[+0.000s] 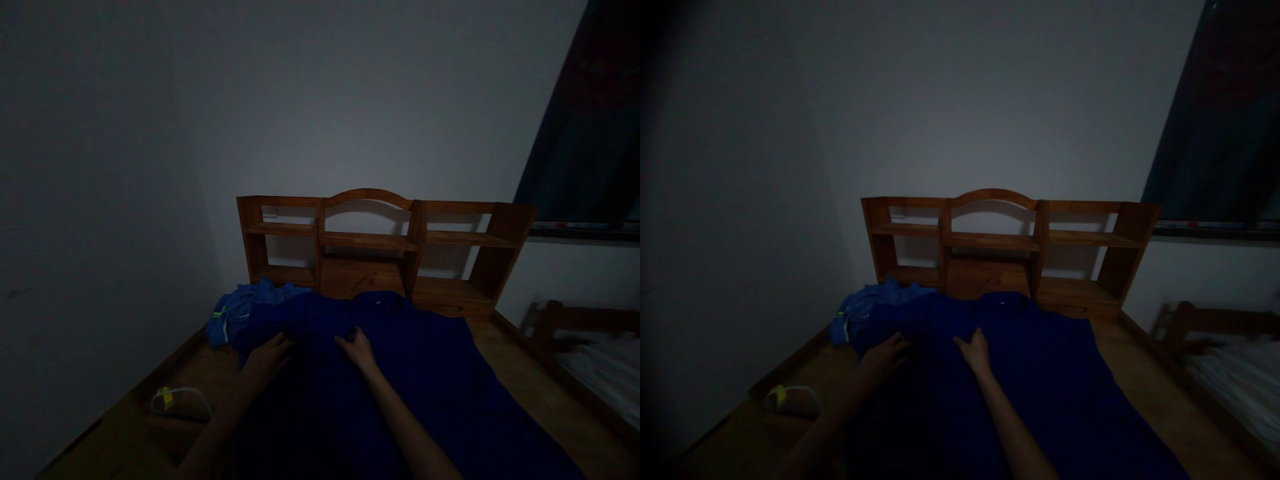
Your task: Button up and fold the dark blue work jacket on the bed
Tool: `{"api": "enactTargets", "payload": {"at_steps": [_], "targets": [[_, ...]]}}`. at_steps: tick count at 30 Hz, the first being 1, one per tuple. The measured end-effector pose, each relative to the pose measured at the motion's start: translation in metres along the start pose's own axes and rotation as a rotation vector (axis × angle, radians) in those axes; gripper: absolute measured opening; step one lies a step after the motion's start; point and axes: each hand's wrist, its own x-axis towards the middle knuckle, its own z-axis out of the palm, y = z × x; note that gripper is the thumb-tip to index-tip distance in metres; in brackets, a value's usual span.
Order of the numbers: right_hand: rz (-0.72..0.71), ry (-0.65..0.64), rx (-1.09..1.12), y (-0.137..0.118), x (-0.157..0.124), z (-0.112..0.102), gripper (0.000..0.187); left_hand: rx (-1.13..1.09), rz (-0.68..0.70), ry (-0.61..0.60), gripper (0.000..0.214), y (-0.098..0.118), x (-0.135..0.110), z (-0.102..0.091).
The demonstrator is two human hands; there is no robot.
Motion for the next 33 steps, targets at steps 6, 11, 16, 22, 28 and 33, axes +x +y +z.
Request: {"api": "enactTargets", "payload": {"at_steps": [6, 11, 16, 22, 28, 33], "targets": [[-0.012, -0.137, 0.103, -0.038, 0.008, -0.002, 0.038, -0.232, -0.007, 0.192, 0.026, 0.039, 0.003, -0.025], [-0.359, -0.223, 0.246, -0.097, -0.043, 0.003, 0.041, -0.503, -0.061, 0.413, 0.023, 0.083, -0.003, -0.071], [-0.526, -0.302, 0.285, -0.12, -0.088, 0.002, 0.032, -0.61, -0.154, 0.425, 0.023, 0.095, -0.014, -0.089], [-0.339, -0.421, 0.449, -0.105, -0.091, 0.001, 0.03, -0.712, -0.14, 0.257, 0.032, 0.097, -0.02, -0.082], [-0.302, -0.452, 0.475, -0.094, -0.09, -0.002, 0.03, -0.741, -0.14, 0.081, 0.021, 0.093, -0.023, -0.087], [-0.373, -0.376, 0.346, -0.092, -0.094, -0.01, 0.022, -0.436, -0.305, 0.32, 0.023, 0.068, -0.028, -0.1]]}}
